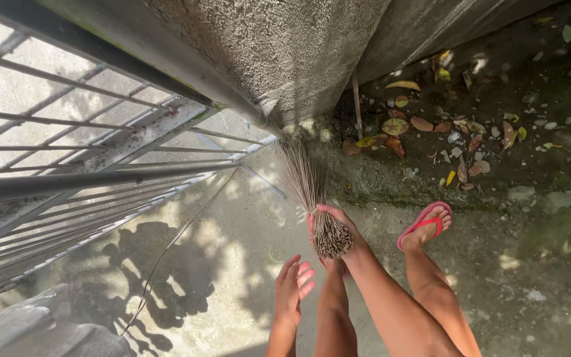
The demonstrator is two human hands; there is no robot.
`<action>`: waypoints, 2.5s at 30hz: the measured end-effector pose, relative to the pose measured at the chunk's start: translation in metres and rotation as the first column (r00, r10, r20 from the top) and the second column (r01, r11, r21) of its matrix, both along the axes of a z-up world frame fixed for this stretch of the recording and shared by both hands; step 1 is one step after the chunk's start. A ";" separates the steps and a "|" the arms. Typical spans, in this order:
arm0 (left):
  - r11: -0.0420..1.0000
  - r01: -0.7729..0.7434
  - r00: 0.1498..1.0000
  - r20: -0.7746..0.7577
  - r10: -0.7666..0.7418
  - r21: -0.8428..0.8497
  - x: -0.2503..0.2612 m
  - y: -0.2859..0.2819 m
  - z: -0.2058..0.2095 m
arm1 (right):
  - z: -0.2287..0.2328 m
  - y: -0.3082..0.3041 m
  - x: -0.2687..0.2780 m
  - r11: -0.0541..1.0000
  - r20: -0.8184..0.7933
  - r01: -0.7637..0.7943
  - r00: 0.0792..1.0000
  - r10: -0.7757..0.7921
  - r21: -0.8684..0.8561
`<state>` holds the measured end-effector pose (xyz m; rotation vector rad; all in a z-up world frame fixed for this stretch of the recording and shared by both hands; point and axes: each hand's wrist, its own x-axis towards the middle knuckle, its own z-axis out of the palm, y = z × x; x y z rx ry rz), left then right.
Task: The person sweeps leaves and debris into a dustpan using a broom, then carries the dustpan to a bucket and empties it.
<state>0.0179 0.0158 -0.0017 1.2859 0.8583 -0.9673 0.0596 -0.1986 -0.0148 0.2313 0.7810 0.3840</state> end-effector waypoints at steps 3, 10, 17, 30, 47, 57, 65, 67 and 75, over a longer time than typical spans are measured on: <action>1.000 0.008 1.000 0.013 -0.007 -0.022 0.006 -0.001 0.000 | -0.005 -0.002 -0.005 0.995 -0.171 -0.082 0.983 0.073 -0.048; 1.000 -0.012 0.999 -0.047 0.012 -0.013 0.002 -0.008 -0.013 | -0.027 -0.002 0.015 0.994 -0.062 0.071 0.996 -0.066 0.081; 0.963 -0.012 0.998 0.060 0.029 -0.268 -0.003 -0.012 -0.006 | -0.027 0.042 -0.041 0.919 -0.182 0.138 0.959 -0.217 -0.368; 0.979 0.196 0.972 -0.141 -0.186 0.058 0.011 -0.024 -0.026 | -0.012 0.020 -0.049 0.936 -0.177 0.251 0.938 -0.298 -0.246; 0.939 0.339 0.939 -0.088 -0.333 0.056 0.030 -0.147 -0.042 | 0.002 -0.223 -0.246 0.792 -0.381 0.154 0.812 -0.442 -0.591; 0.532 0.503 0.200 0.507 -0.838 0.681 0.109 -0.348 -0.077 | -0.070 -0.214 -0.123 0.935 -0.080 0.350 0.932 -0.354 -0.057; -0.464 -0.064 -0.763 -0.343 -0.548 0.883 0.233 -0.472 -0.180 | -0.107 -0.304 -0.316 0.773 -0.109 0.393 0.856 -0.505 -0.498; -0.234 -0.379 -0.768 -0.445 -0.460 0.896 0.263 -0.496 -0.207 | -0.092 -0.312 -0.325 0.661 -0.122 0.286 0.857 -0.500 -0.693; -0.548 -0.254 -0.815 -0.482 -0.323 0.797 0.340 -0.480 -0.305 | -0.074 -0.241 -0.320 0.863 -0.434 0.248 0.782 -0.447 -0.441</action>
